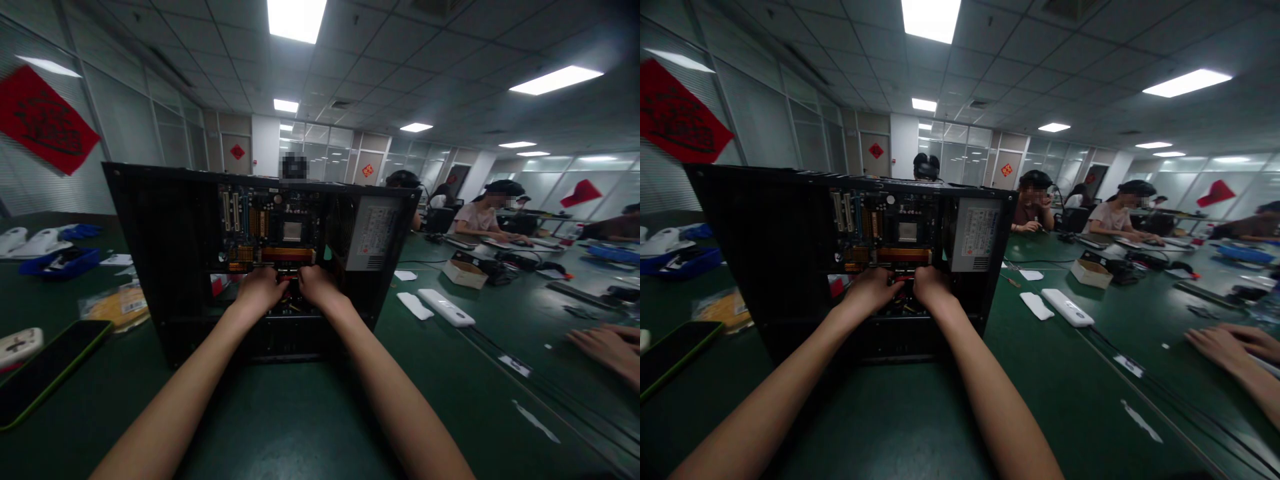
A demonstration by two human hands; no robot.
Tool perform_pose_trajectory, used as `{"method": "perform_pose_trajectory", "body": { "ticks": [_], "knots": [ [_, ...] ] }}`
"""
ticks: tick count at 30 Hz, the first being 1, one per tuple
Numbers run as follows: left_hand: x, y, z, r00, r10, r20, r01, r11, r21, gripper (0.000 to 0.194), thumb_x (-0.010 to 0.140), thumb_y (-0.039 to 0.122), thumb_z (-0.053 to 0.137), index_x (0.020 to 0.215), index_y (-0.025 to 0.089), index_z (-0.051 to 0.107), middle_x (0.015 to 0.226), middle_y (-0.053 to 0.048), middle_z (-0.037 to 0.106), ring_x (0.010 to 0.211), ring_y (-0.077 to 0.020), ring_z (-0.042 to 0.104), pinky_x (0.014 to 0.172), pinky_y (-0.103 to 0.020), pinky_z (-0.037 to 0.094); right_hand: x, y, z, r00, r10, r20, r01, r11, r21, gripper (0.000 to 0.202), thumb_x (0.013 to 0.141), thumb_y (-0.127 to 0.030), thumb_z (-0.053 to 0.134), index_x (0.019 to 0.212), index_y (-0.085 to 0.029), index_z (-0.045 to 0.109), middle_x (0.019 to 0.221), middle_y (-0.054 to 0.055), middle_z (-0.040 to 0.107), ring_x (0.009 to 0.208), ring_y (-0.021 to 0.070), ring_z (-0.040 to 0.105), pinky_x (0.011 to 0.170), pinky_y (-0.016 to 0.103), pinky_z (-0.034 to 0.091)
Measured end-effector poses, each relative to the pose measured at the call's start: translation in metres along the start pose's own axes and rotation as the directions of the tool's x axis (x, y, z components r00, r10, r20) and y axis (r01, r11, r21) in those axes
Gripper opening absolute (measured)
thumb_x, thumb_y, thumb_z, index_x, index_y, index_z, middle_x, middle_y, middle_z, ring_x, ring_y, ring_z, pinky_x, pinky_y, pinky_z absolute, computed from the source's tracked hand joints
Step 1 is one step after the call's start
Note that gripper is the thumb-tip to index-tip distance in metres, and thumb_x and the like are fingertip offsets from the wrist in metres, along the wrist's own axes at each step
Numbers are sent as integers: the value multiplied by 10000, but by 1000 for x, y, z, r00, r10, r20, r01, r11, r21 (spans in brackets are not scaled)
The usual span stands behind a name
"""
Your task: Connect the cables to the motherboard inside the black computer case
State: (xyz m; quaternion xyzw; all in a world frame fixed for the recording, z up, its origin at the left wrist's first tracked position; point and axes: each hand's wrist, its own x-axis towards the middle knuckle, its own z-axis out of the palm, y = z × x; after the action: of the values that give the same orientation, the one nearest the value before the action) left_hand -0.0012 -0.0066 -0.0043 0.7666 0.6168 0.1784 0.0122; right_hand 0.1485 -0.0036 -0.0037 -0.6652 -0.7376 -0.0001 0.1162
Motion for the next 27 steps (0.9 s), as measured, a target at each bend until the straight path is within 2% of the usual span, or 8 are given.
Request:
{"method": "perform_pose_trajectory", "body": {
  "ticks": [11,16,23,27],
  "knots": [
    [6,-3,4,999,34,25,-34,999,5,311,908,404,563,1015,161,724,1033,-147,730,999,-299,680,819,-347,506,1,0,2,1000,8,3,-8,1000,-3,276,963,-205,486,1113,-156,713,1094,168,708,1003,269,688,800,298,501],
    [9,-4,4,996,84,8,-84,996,-42,387,967,434,474,983,150,736,1005,-138,739,963,-249,689,829,-300,489,0,1,4,999,-35,8,35,999,22,295,978,-180,457,1135,-138,704,1107,174,702,1018,262,684,787,279,492],
    [17,-8,10,998,61,-18,-61,998,-5,402,998,313,370,988,138,732,1041,-159,734,1004,-253,685,856,-308,483,-2,2,2,998,-55,1,55,998,3,299,982,-179,441,1110,-134,707,1089,177,706,993,273,691,759,287,494],
    [18,-12,11,999,48,16,-48,997,53,328,959,252,411,989,144,719,1021,-159,729,977,-255,688,841,-314,489,-3,1,-2,999,-43,15,43,999,2,295,985,-180,445,1118,-136,704,1100,176,704,999,263,689,766,275,490]
  ]
}}
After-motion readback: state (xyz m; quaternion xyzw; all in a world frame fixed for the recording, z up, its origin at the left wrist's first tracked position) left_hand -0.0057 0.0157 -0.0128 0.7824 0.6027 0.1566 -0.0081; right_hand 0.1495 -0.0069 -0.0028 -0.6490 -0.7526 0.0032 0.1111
